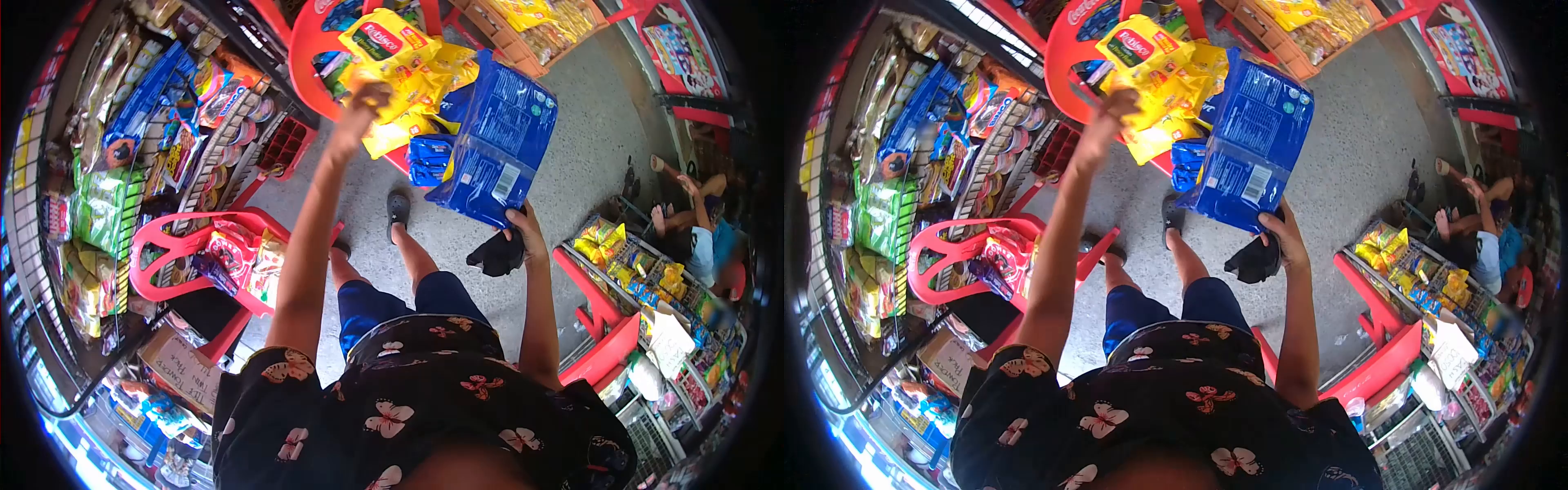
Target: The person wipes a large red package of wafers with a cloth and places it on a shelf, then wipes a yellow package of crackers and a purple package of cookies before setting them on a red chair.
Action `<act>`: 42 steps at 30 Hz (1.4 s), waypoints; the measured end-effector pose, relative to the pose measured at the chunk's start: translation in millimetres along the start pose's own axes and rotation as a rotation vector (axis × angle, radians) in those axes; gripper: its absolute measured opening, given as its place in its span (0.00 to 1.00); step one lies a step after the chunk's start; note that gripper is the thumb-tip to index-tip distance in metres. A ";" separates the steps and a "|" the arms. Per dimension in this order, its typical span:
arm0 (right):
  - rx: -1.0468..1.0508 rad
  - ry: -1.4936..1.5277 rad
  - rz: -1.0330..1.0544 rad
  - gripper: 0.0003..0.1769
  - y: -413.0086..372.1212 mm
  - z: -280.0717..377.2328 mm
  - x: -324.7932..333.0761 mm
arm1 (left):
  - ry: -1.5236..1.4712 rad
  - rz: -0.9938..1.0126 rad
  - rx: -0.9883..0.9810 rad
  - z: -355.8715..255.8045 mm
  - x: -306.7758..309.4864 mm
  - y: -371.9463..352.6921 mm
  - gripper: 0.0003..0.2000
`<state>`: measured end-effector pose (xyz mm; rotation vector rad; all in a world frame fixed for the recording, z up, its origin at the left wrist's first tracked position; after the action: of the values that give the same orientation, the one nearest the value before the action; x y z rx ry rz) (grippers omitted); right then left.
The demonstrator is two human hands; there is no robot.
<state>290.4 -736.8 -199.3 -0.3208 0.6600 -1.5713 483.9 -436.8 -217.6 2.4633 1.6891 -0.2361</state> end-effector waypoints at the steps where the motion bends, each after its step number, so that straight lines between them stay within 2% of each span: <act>1: -0.004 -0.005 0.019 0.37 -0.6 -2.3 -4.9 | 0.065 0.124 0.237 4.1 -30.6 -17.8 0.32; 2: -0.015 -0.007 0.053 0.40 0.6 -5.5 -9.6 | 0.055 0.139 0.498 -0.6 -66.3 -35.7 0.40; 3: -0.027 -0.011 0.089 0.42 2.3 -8.2 -14.3 | 0.074 0.195 0.471 -18.7 -87.2 -51.9 0.51; 4: -0.086 -0.075 0.115 0.46 3.5 -13.5 -17.3 | -0.107 0.245 0.523 -19.8 -109.8 -63.7 0.56; 5: -0.087 -0.083 0.135 0.46 5.0 -12.9 -27.6 | -0.144 0.124 0.420 -10.8 -112.9 -67.0 0.57; 7: -0.040 -0.144 0.132 0.49 5.5 -7.3 -44.4 | -0.255 -0.102 0.374 -11.4 -102.5 -77.9 0.51; 8: -0.045 -0.196 0.151 0.53 8.3 -14.8 -44.0 | -0.255 -0.112 0.365 -11.3 -98.5 -83.6 0.51; 10: -0.013 -0.168 0.202 0.53 10.1 -8.3 -56.7 | -0.366 -0.206 0.370 -16.0 -82.1 -94.9 0.40; 11: 0.018 -0.134 0.240 0.54 11.3 -2.7 -63.2 | -0.365 -0.209 0.363 -19.2 -73.2 -96.8 0.40; 12: 0.109 -0.032 0.307 0.49 13.1 11.3 -76.6 | -0.361 -0.245 0.382 -21.4 -60.7 -99.0 0.35; 13: 0.111 -0.031 0.305 0.49 16.7 14.4 -80.0 | -0.357 -0.279 0.403 -26.9 -48.9 -99.7 0.29; 14: 0.087 -0.004 0.246 0.44 21.7 15.5 -77.6 | -0.310 -0.285 0.342 -39.0 -36.0 -92.6 0.27; 15: 0.066 0.025 0.185 0.39 26.2 16.0 -74.0 | -0.193 -0.288 0.254 -50.8 -19.7 -80.4 0.28; 16: -0.012 0.004 0.111 0.28 30.0 10.8 -67.6 | -0.090 -0.263 0.189 -78.3 -8.7 -64.9 0.29; 17: -0.005 0.006 0.101 0.28 39.0 1.9 -64.2 | 0.013 -0.255 0.119 -99.9 3.4 -49.3 0.29; 19: 0.096 -0.401 -0.048 0.21 65.3 -15.7 -52.0 | 0.148 -0.265 0.017 -131.8 26.5 -21.9 0.23; 20: 0.162 -0.423 -0.129 0.17 72.8 -5.2 -57.2 | 0.117 -0.266 0.004 -141.3 35.6 -9.5 0.23; 22: 0.424 -0.681 -0.260 0.28 97.9 33.2 -78.3 | 0.140 -0.351 -0.057 -170.0 45.8 1.1 0.23; 23: 0.682 -0.911 -0.358 0.37 96.6 75.8 -109.1 | 0.147 -0.376 -0.092 -179.1 49.0 3.6 0.24; 24: 0.865 -1.074 -0.366 0.50 107.4 100.1 -136.0 | 0.145 -0.380 -0.086 -181.0 51.6 3.6 0.24; 25: 0.680 -1.189 -0.372 0.61 122.4 117.6 -157.5 | 0.144 -0.385 -0.082 -183.3 53.0 1.8 0.25; 26: 0.490 -1.265 -0.288 0.65 141.6 130.5 -177.6 | 0.189 -0.414 -0.100 -184.0 54.1 -3.7 0.27; 27: 0.571 -1.353 -0.302 0.65 153.8 142.7 -198.9 | 0.245 -0.458 -0.070 -180.7 53.0 -10.7 0.28; 29: 0.379 -1.429 -0.199 0.65 187.1 141.0 -218.8 | 0.340 -0.500 -0.076 -184.5 48.8 -26.0 0.28; 32: 0.382 -1.469 -0.252 0.60 231.9 128.2 -215.9 | 0.273 -0.478 0.106 -152.0 65.1 -51.2 0.28; 33: 0.470 -1.392 -0.270 0.48 236.3 130.9 -211.8 | 0.228 -0.485 0.138 -144.7 66.6 -56.6 0.27; 34: 0.459 -1.235 -0.176 0.37 240.4 135.6 -203.4 | 0.169 -0.472 0.138 -132.1 71.0 -59.2 0.25; 35: 0.565 -1.125 -0.189 0.31 249.8 141.9 -191.6 | 0.213 -0.355 0.154 -126.3 71.6 -56.6 0.23; 36: 0.670 -1.020 -0.193 0.24 257.4 148.1 -179.5 | 0.270 -0.400 0.305 -111.8 76.8 -60.4 0.22; 37: 0.428 -0.956 -0.217 0.22 268.4 147.9 -154.6 | 0.203 -0.350 0.306 -97.9 75.9 -54.3 0.20; 38: 0.441 -0.492 -0.028 0.25 282.7 136.2 -126.4 | 0.276 -0.295 0.283 -89.5 72.9 -43.7 0.21; 39: 0.139 -0.109 0.033 0.30 263.7 131.0 -118.1 | 0.069 -0.268 0.185 -79.3 68.0 -28.5 0.24; 40: 0.301 -0.141 -0.077 0.32 218.1 156.8 -113.8 | 0.085 -0.274 0.114 -72.6 66.5 -12.5 0.26; 41: 0.409 -0.174 -0.206 0.34 201.0 164.5 -80.6 | 0.034 -0.217 0.068 -59.6 66.1 6.6 0.29; 42: 0.414 -0.139 -0.271 0.32 183.5 163.1 -52.1 | 0.001 -0.171 0.158 -42.4 66.7 23.6 0.30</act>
<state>538.9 -720.5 -167.9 -0.2114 0.1768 -1.8791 531.7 -375.8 -189.5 2.4255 1.9547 -0.4025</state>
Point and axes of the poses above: each hand's wrist, its own y-axis towards the middle knuckle, its own x-axis out of the back of the hand, z = x × y, the point moved 8 cm from there along y, towards the middle knuckle
